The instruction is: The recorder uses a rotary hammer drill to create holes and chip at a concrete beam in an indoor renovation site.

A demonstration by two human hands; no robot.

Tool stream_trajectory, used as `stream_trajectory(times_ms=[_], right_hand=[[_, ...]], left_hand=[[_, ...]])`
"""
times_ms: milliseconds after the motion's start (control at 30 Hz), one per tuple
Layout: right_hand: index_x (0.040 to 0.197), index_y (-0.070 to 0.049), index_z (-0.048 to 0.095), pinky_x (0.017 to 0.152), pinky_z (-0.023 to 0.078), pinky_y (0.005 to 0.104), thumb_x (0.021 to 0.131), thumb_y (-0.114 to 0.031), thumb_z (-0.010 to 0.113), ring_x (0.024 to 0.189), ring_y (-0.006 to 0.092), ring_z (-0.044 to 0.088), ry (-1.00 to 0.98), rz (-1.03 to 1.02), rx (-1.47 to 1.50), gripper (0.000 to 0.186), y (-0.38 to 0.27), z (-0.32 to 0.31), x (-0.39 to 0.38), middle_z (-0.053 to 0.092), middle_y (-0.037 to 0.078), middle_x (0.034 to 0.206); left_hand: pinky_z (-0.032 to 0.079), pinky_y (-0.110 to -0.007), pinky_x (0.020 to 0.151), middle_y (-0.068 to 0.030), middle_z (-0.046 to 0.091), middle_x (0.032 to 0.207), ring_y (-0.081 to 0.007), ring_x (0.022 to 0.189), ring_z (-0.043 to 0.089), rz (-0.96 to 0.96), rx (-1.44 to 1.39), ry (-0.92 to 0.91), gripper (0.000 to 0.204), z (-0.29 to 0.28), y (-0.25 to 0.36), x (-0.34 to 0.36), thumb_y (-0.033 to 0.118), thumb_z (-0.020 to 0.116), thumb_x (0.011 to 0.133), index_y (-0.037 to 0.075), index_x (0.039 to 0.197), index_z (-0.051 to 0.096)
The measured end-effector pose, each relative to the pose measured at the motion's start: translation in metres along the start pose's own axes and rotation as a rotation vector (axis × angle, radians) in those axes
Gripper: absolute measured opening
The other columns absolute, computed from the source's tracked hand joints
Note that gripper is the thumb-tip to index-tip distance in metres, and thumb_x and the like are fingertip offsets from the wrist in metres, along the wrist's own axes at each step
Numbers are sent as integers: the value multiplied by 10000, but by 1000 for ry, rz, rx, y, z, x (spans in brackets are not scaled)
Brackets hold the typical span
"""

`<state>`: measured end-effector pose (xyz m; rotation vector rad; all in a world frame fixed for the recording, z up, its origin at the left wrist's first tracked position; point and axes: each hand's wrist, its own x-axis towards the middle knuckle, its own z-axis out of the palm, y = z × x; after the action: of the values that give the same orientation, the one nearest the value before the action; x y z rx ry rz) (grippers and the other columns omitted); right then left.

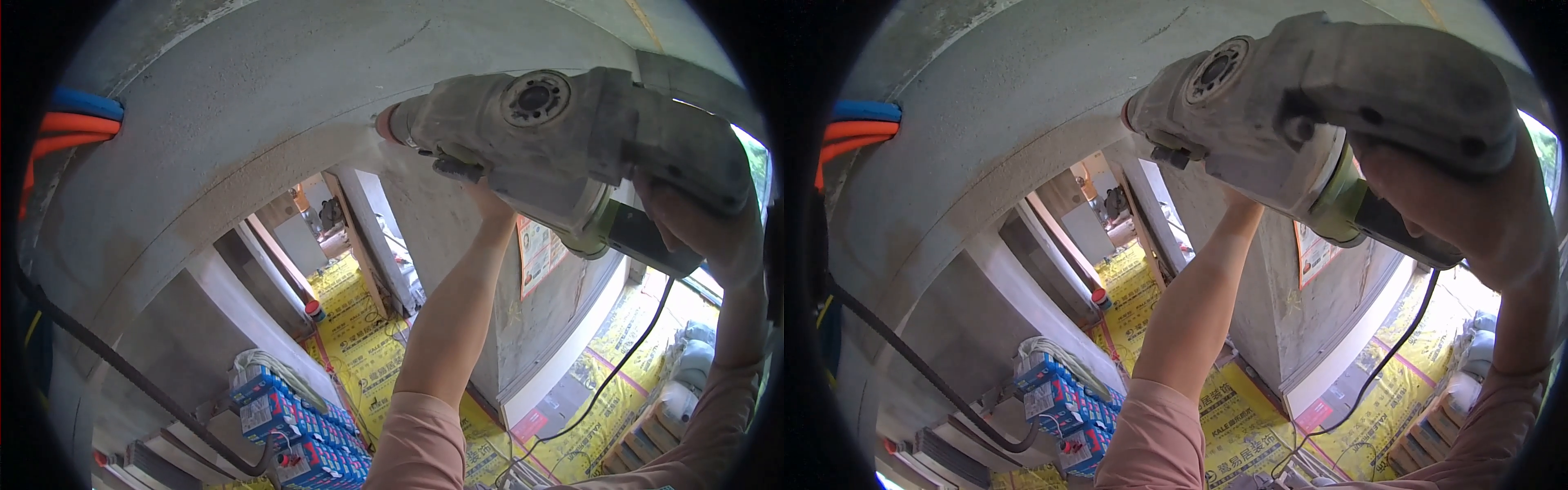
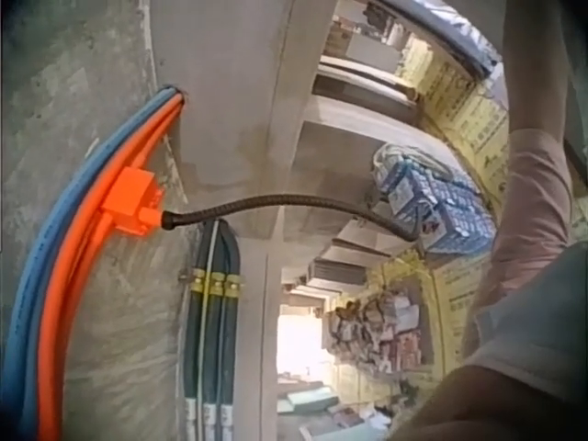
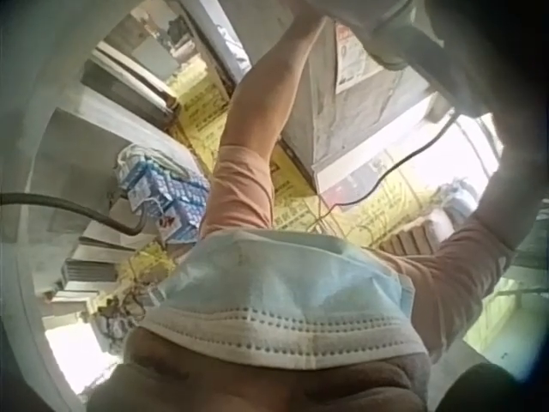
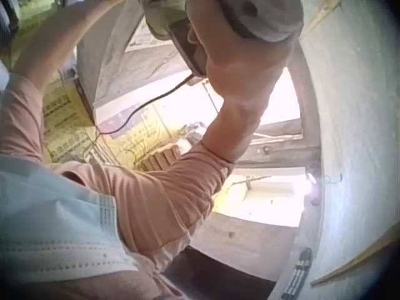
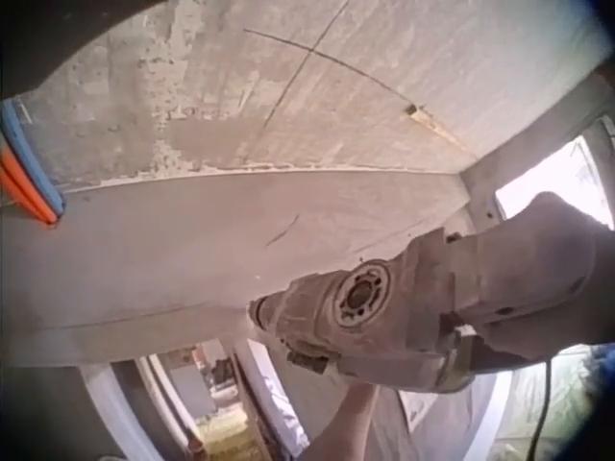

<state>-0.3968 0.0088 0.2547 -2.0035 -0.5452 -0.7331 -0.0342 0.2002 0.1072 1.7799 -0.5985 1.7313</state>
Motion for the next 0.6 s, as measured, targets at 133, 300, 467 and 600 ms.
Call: stream_trajectory(times_ms=[133, 300, 467, 600], right_hand=[[1051, 13, 648, 466, 420, 231, 877, -101, 659, 526, 84, 565, -175, 436, -562, 208, 14, 12, 25, 634, 39, 709], [1048, 27, 640, 446, 398, 225, 899, -114, 633, 495, 83, 550, -266, 606, -825, 205, 11, 23, 31, 613, 37, 664], [1042, 23, 636, 438, 388, 224, 883, -101, 628, 482, 83, 536, -197, 401, -548, 202, 17, 30, 23, 610, 38, 666], [1038, 20, 633, 432, 380, 223, 871, -91, 624, 472, 84, 525, -124, 203, -306, 200, 16, 30, 14, 608, 39, 667]], left_hand=[[375, -366, 1041, -134, 551, 1342, -263, 1229, 506, 85, 125, -51, 461, 8, 10, 0, 149, 652, 891, -18, 1298, 514], [345, -369, 1072, -156, 500, 1390, -284, 1282, 459, -244, -519, -69, 521, -17, 31, 6, 159, 666, 883, -17, 1336, 476], [321, -368, 1086, -168, 426, 1433, -292, 1305, 425, -481, -857, 53, 628, -22, 47, 10, 131, 684, 867, -21, 1388, 368], [319, -368, 1085, -153, 431, 1417, -271, 1305, 419, -630, -992, 49, 658, -57, 57, 26, 85, 689, 849, -14, 1397, 337]])
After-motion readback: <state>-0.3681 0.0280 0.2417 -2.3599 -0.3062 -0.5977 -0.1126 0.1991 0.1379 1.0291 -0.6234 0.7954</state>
